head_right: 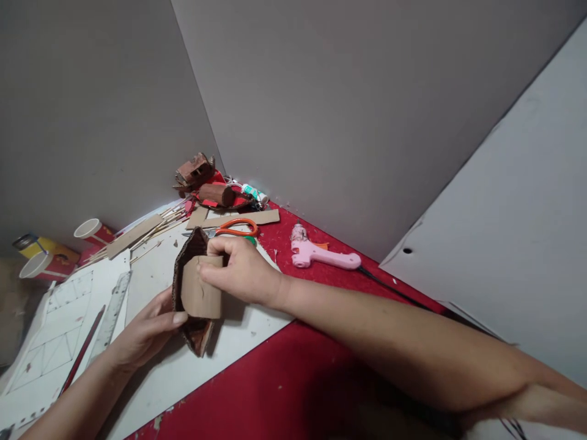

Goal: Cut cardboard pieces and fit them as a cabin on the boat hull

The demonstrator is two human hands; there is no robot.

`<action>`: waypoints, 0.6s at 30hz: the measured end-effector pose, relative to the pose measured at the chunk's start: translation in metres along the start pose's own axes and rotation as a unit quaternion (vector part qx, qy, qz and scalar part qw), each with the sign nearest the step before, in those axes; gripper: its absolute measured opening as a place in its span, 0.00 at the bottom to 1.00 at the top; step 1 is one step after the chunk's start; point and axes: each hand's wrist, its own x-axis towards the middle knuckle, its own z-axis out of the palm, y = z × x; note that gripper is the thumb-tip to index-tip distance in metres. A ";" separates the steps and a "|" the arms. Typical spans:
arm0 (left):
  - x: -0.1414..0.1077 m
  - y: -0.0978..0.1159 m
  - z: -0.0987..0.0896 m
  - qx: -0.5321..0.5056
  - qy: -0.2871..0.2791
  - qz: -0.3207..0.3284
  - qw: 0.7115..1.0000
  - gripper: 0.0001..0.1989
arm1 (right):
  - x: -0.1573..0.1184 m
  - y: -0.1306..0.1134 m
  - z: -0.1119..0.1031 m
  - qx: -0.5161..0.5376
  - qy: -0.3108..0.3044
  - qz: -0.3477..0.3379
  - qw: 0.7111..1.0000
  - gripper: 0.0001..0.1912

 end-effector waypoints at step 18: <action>0.004 0.004 -0.001 -0.049 0.133 0.005 0.990 0.26 | 0.012 0.024 -0.004 0.040 -0.051 -0.044 0.997 0.10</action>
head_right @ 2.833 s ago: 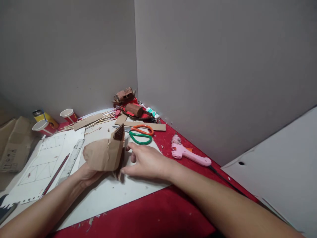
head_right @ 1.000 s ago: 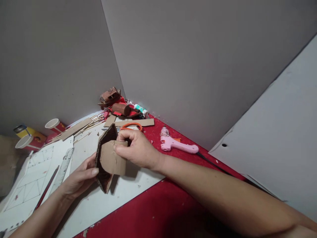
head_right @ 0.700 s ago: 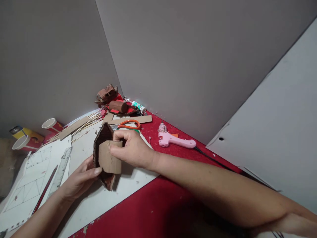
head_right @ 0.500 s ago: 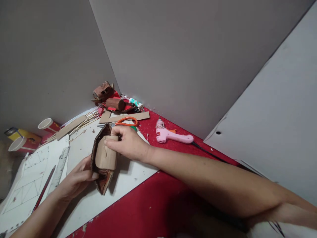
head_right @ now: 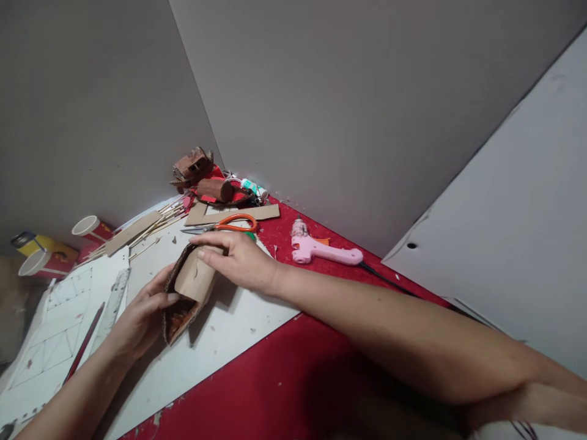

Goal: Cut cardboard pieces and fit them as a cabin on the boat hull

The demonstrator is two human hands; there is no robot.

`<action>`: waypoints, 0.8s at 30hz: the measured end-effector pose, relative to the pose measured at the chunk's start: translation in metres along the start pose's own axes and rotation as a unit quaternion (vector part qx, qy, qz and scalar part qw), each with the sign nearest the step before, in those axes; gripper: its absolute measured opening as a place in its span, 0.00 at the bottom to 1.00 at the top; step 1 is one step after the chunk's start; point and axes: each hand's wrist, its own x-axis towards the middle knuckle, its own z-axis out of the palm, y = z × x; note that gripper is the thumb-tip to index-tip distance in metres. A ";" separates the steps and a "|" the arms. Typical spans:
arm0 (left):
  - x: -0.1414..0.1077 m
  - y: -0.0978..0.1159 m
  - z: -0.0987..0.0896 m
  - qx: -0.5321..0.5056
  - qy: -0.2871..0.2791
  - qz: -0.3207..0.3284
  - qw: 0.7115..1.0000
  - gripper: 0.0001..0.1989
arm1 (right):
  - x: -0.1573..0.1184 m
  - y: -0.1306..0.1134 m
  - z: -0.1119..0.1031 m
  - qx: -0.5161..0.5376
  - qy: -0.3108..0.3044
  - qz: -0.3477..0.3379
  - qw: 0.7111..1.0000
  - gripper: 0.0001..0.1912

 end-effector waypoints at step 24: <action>0.003 -0.003 -0.008 -0.087 -0.085 -0.138 0.983 0.24 | 0.003 -0.008 -0.044 0.002 -0.258 0.257 0.931 0.26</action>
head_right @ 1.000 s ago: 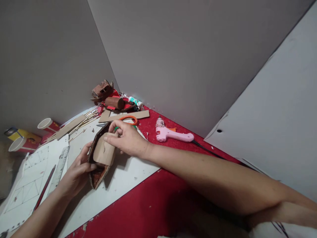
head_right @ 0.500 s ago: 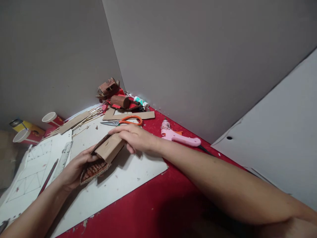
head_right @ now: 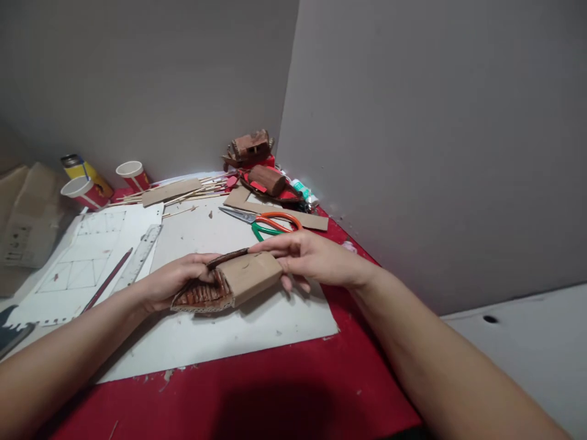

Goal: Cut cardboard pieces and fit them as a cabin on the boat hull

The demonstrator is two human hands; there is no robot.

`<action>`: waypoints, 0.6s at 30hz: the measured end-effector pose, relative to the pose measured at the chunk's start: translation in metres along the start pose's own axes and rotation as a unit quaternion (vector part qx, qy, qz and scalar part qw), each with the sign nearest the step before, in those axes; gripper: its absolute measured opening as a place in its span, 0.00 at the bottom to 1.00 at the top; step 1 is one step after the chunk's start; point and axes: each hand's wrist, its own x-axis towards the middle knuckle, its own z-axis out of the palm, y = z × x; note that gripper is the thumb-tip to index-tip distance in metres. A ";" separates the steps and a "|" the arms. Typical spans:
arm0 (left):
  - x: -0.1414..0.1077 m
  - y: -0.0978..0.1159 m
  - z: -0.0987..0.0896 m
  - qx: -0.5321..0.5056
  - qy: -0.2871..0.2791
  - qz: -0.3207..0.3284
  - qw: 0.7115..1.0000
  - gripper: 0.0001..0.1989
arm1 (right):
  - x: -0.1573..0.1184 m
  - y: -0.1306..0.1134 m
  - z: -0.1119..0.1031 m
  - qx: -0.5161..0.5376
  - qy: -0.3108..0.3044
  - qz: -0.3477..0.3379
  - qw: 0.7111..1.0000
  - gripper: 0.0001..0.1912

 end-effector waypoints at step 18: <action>0.006 -0.007 -0.008 0.059 0.003 -0.005 0.998 0.16 | 0.016 0.023 0.026 -0.412 0.192 -0.401 0.795 0.16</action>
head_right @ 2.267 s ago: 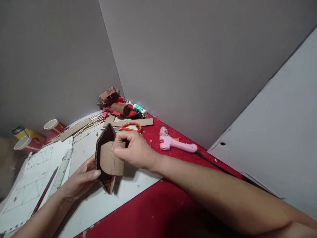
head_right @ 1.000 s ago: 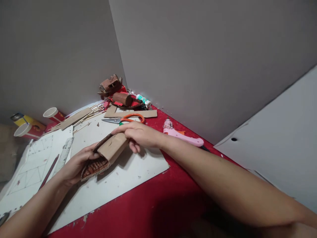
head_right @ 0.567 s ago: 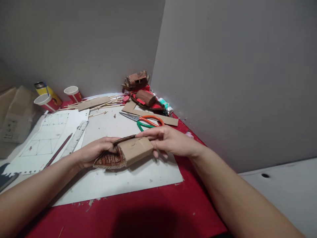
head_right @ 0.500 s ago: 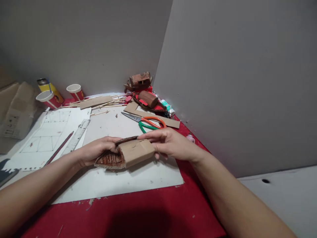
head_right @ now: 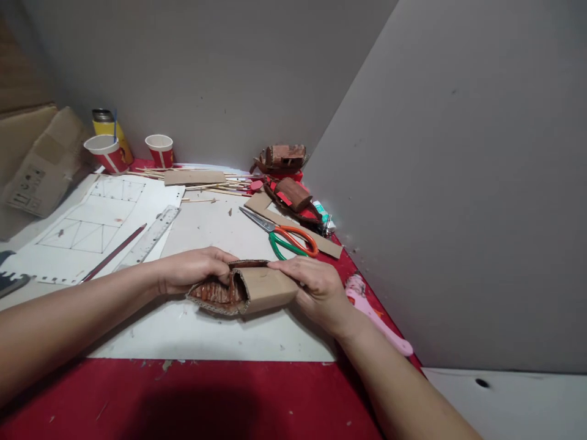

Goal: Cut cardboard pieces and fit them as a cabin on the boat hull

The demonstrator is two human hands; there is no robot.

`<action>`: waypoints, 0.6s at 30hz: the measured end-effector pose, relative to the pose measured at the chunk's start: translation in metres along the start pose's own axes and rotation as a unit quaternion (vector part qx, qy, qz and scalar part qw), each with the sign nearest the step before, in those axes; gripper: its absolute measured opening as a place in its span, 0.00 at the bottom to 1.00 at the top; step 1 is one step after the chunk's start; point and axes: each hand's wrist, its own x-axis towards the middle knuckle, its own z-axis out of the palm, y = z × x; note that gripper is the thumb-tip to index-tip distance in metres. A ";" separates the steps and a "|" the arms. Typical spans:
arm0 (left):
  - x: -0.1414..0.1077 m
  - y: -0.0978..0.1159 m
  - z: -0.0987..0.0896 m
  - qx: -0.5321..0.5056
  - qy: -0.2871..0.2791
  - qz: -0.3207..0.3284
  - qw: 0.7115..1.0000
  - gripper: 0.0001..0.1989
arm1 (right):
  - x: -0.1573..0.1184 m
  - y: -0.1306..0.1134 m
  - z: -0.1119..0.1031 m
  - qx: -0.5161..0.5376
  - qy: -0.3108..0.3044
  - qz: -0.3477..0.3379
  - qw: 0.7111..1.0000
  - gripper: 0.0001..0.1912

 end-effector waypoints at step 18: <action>-0.011 0.011 0.000 0.286 -0.009 0.119 0.951 0.24 | 0.002 0.006 0.006 0.037 -0.051 0.035 0.997 0.12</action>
